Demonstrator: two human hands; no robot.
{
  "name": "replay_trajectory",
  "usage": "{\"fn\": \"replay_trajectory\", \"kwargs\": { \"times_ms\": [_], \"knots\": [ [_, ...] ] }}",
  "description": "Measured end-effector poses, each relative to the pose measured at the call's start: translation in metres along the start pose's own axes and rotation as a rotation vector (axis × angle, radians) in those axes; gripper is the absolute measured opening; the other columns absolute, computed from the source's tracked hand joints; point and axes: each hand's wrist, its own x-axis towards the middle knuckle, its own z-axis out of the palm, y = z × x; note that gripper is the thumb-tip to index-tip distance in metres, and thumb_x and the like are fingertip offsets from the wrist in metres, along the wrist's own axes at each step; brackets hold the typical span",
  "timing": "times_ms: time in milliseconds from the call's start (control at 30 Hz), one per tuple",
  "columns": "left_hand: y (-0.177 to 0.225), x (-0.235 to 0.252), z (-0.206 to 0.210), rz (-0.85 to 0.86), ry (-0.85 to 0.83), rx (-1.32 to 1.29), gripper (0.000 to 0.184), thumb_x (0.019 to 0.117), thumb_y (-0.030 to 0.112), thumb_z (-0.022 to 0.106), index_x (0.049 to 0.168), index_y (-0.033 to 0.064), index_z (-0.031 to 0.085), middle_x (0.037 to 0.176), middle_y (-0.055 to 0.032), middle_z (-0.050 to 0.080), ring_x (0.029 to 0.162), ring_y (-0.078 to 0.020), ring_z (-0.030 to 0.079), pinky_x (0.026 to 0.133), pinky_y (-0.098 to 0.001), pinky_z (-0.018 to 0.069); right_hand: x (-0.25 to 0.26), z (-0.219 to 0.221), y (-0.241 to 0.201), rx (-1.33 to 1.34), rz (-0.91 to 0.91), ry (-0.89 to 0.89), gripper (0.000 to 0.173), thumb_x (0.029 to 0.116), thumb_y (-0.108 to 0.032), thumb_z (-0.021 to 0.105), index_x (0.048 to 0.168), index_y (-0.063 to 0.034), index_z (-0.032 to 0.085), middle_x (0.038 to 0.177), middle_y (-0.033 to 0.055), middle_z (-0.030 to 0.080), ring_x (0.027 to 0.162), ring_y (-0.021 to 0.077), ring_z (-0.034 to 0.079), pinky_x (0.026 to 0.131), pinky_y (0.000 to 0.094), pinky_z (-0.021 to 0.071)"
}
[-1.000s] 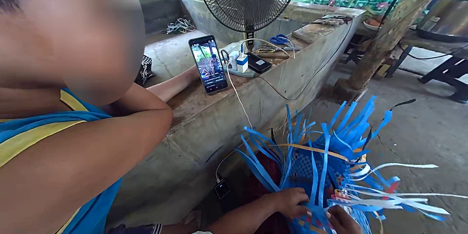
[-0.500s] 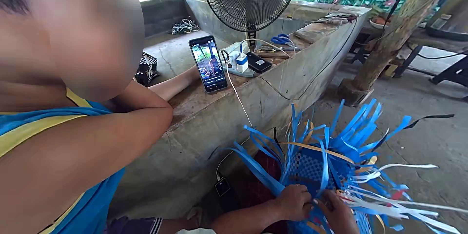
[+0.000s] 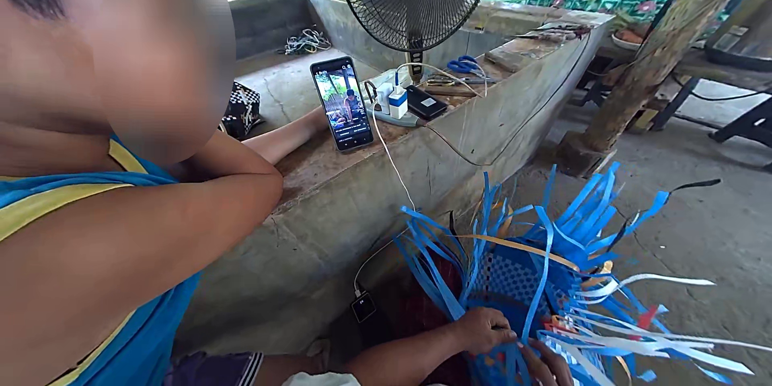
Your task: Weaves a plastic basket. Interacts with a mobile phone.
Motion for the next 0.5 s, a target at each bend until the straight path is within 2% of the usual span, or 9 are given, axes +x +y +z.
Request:
{"fn": "replay_trajectory", "kwargs": {
  "times_ms": [33, 100, 200, 233, 267, 367, 400, 433, 500],
  "knots": [
    [-0.001, 0.001, 0.0, 0.016, -0.008, -0.001, 0.034, 0.1068, 0.017, 0.052, 0.101, -0.013, 0.067, 0.103, -0.0231, 0.064, 0.098, -0.0281, 0.061, 0.092, -0.0413, 0.0484, 0.006, -0.002, -0.001, 0.056, 0.06, 0.012, 0.024, 0.0931, 0.004, 0.059, 0.113, 0.0054, 0.073, 0.115, 0.0329, 0.066, 0.104, 0.048, 0.066, 0.093, 0.0542, 0.0559],
    [-0.002, 0.002, 0.001, 0.09, -0.04, 0.016, 0.032, 0.1059, 0.013, 0.051, 0.1, -0.0137, 0.067, 0.102, -0.024, 0.064, 0.098, -0.0297, 0.061, 0.092, -0.0426, 0.0483, 0.023, -0.005, -0.006, 0.117, 0.197, 0.043, 0.016, 0.0926, 0.004, 0.06, 0.1, 0.0104, 0.073, 0.101, 0.0311, 0.069, 0.096, 0.0463, 0.069, 0.088, 0.0552, 0.0565],
    [0.005, 0.002, -0.005, 0.154, -0.105, 0.194, 0.03, 0.1058, 0.011, 0.05, 0.106, -0.014, 0.067, 0.107, -0.0288, 0.061, 0.106, -0.0402, 0.06, 0.098, -0.0502, 0.0471, 0.045, -0.005, -0.019, 0.172, 0.435, 0.044, 0.021, 0.0968, -0.003, 0.06, 0.097, 0.0139, 0.073, 0.096, 0.0323, 0.07, 0.094, 0.0472, 0.069, 0.09, 0.0604, 0.0529],
    [0.012, 0.001, -0.006, 0.132, -0.131, 0.276, 0.03, 0.106, 0.01, 0.05, 0.11, -0.0146, 0.066, 0.113, -0.0316, 0.061, 0.112, -0.0443, 0.059, 0.103, -0.0525, 0.0459, 0.05, -0.005, -0.021, 0.202, 0.5, 0.044, 0.023, 0.0987, -0.005, 0.058, 0.098, 0.0153, 0.071, 0.095, 0.0315, 0.069, 0.092, 0.0439, 0.069, 0.088, 0.0581, 0.0534],
    [0.019, 0.0, -0.005, 0.096, -0.151, 0.328, 0.029, 0.1058, 0.008, 0.051, 0.114, -0.0149, 0.065, 0.119, -0.0333, 0.059, 0.117, -0.0465, 0.058, 0.107, -0.0534, 0.0444, 0.054, -0.005, -0.022, 0.247, 0.57, 0.035, 0.026, 0.1009, -0.006, 0.055, 0.105, 0.0162, 0.068, 0.095, 0.0302, 0.069, 0.089, 0.0392, 0.069, 0.085, 0.0545, 0.0548],
    [0.028, 0.002, 0.0, 0.038, -0.121, 0.326, 0.026, 0.103, 0.003, 0.053, 0.12, -0.0146, 0.061, 0.123, -0.0337, 0.057, 0.118, -0.0468, 0.058, 0.104, -0.0531, 0.0469, 0.06, -0.008, -0.02, 0.418, 0.746, -0.004, 0.042, 0.1054, -0.008, 0.049, 0.141, 0.0128, 0.048, 0.111, 0.0284, 0.067, 0.088, 0.031, 0.067, 0.08, 0.0474, 0.0561],
    [0.027, 0.002, 0.002, 0.038, -0.102, 0.284, 0.027, 0.1026, 0.001, 0.053, 0.124, -0.0151, 0.059, 0.123, -0.0343, 0.057, 0.118, -0.0469, 0.058, 0.104, -0.0534, 0.0472, 0.06, -0.011, -0.022, 0.475, 0.786, -0.008, 0.045, 0.1058, -0.008, 0.047, 0.146, 0.0114, 0.042, 0.113, 0.028, 0.065, 0.087, 0.0295, 0.067, 0.078, 0.0462, 0.0573],
    [0.023, 0.003, 0.002, 0.05, -0.078, 0.227, 0.029, 0.1021, -0.001, 0.052, 0.126, -0.016, 0.058, 0.123, -0.0354, 0.058, 0.118, -0.0474, 0.058, 0.105, -0.0539, 0.0467, 0.059, -0.015, -0.025, 0.534, 0.817, 0.007, 0.045, 0.1059, -0.007, 0.046, 0.147, 0.0116, 0.041, 0.115, 0.0287, 0.064, 0.087, 0.0293, 0.068, 0.078, 0.0462, 0.0582],
    [0.012, 0.005, 0.004, 0.072, -0.023, 0.112, 0.029, 0.1012, -0.001, 0.049, 0.122, -0.0175, 0.06, 0.117, -0.0354, 0.061, 0.114, -0.0456, 0.061, 0.103, -0.0535, 0.0469, 0.051, -0.018, -0.031, 0.637, 0.834, 0.068, 0.034, 0.106, -0.008, 0.044, 0.132, 0.0146, 0.048, 0.11, 0.0224, 0.063, 0.088, 0.0208, 0.068, 0.081, 0.0396, 0.0592]
  ]
}}
